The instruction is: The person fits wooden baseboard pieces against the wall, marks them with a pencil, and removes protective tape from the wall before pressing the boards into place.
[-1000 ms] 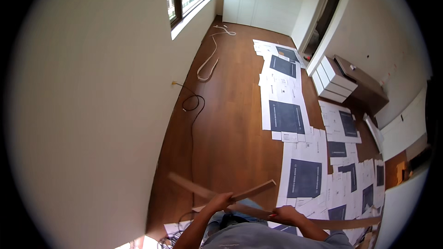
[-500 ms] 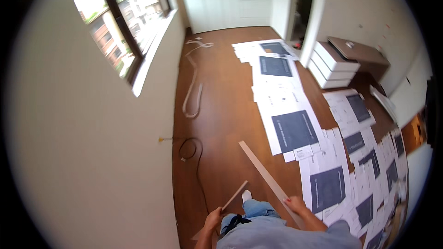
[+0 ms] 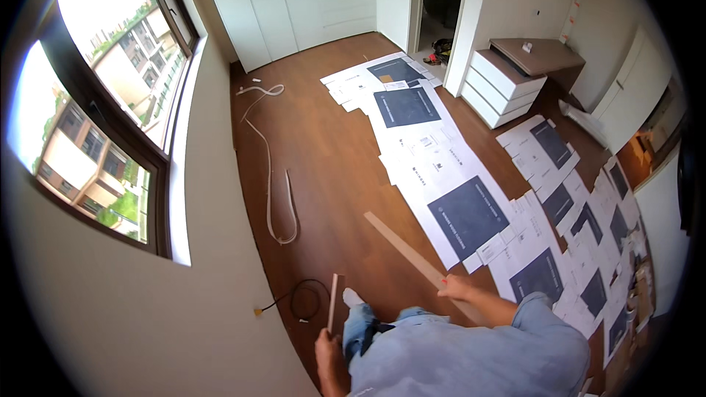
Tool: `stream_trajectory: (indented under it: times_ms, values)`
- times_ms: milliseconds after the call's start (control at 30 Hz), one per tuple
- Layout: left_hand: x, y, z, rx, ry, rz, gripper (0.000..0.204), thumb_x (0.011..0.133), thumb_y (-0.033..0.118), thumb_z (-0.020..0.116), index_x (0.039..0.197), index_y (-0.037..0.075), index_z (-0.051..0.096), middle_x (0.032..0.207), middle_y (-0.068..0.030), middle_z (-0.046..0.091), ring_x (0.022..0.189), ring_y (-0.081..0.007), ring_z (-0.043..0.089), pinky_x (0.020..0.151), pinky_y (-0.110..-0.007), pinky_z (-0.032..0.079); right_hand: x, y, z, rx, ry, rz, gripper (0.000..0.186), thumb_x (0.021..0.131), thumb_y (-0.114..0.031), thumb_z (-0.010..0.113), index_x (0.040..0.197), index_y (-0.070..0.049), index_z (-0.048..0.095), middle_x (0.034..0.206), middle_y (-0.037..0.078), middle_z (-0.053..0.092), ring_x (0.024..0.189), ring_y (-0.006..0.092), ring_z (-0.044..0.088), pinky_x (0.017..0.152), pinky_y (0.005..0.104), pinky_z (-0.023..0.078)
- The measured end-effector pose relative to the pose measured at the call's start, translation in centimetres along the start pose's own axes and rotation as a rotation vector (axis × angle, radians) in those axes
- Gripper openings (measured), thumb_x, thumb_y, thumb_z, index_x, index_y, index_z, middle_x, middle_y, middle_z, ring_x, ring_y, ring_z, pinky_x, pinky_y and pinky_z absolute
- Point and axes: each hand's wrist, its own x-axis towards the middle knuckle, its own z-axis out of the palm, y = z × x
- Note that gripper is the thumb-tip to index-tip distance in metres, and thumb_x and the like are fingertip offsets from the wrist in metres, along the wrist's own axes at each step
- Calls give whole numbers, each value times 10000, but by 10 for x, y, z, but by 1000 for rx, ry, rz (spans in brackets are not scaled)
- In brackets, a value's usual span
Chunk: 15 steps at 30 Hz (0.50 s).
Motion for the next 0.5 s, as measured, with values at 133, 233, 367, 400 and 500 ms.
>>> stream_trajectory:
  times_ms: [133,233,367,400,500]
  values:
    - [129,88,-74,47,31,202,259,873,162,670,1069,5,612,971,-214,699,941,-364,683,813,-432,520,49,-48,-20,98,46,39,694,702,-544,737,1102,18,664,1069,252,705,1012,392,685,864,469,536]
    - [228,144,-119,150,-32,259,292,891,176,679,1123,15,606,1001,-234,701,1003,-414,671,839,-470,516,71,-93,-51,143,-3,99,695,710,-549,729,1102,22,668,1085,261,699,1031,379,682,874,462,532]
    - [345,222,-162,192,-18,284,250,895,170,678,1080,17,608,985,-228,702,964,-422,673,814,-475,518,133,-145,-96,177,-12,136,647,724,-522,723,1093,8,683,1080,263,701,1023,380,688,878,455,541]
    - [371,237,-172,208,-19,266,246,895,167,678,1079,17,610,984,-225,703,963,-421,674,813,-475,518,154,-154,-104,154,-5,139,636,725,-515,722,1092,3,686,1074,261,703,1017,381,690,876,455,544]
    - [440,277,-179,173,19,243,250,899,162,674,1097,20,615,976,-215,704,955,-397,683,811,-463,522,250,-190,-159,81,-21,104,625,727,-504,724,1115,-16,685,1066,246,710,1008,377,694,875,457,548]
